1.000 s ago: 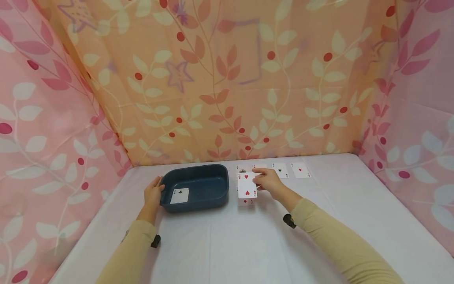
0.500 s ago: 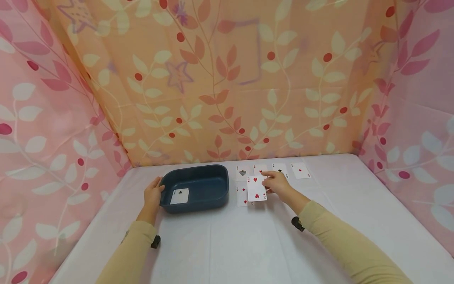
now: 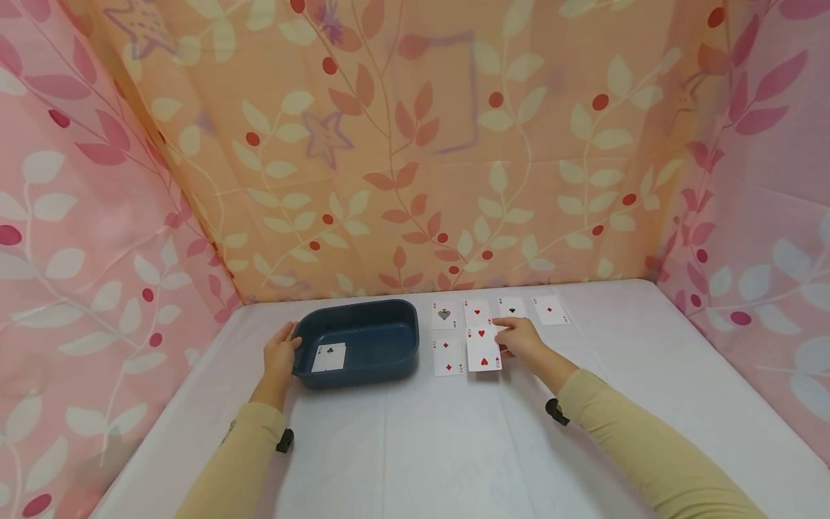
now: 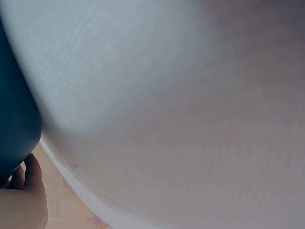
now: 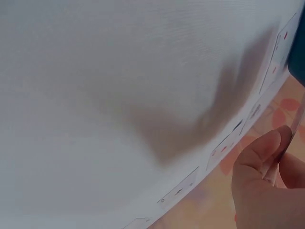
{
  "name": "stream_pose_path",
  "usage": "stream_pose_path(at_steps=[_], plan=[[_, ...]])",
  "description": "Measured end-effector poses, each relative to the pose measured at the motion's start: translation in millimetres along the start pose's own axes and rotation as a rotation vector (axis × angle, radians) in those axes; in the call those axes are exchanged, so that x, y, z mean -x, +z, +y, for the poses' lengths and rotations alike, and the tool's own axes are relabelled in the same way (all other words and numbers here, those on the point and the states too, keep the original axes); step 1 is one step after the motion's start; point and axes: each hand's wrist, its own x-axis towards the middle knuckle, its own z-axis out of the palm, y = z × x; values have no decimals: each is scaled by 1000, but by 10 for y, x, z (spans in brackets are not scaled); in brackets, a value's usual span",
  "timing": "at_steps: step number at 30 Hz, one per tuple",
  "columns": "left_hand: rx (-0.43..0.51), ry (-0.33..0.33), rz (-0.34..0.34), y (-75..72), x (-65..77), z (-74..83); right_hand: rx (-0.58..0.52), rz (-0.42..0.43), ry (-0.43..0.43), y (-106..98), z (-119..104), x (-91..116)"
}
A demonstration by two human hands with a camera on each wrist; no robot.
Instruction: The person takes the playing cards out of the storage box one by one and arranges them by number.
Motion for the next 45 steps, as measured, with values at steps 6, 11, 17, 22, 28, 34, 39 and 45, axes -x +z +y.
stream_pose_path(at_steps=[6, 11, 17, 22, 28, 34, 39, 45], plan=[[-4, 1, 2, -4, 0, 0, 46, 23, 41, -10, 53, -27], [3, 8, -3, 3, 10, 16, 49, 27, 83, -17, 104, -67], [4, -2, -2, 10, 31, 33, 35, 22, 95, -13, 141, -108], [1, -1, -7, 18, 42, 39, 27, 17, 105, -14, 163, -139], [7, -5, -10, 4, 31, 36, 28, 42, 127, 4, 153, -163], [15, -1, -17, 3, 31, 23, 14, 58, 136, 10, 141, -143], [17, -8, -9, 2, 18, 21, -2, 83, 124, -19, 109, -93], [-5, -4, -18, -3, 17, 19, 48, 117, 117, -41, 84, -65]])
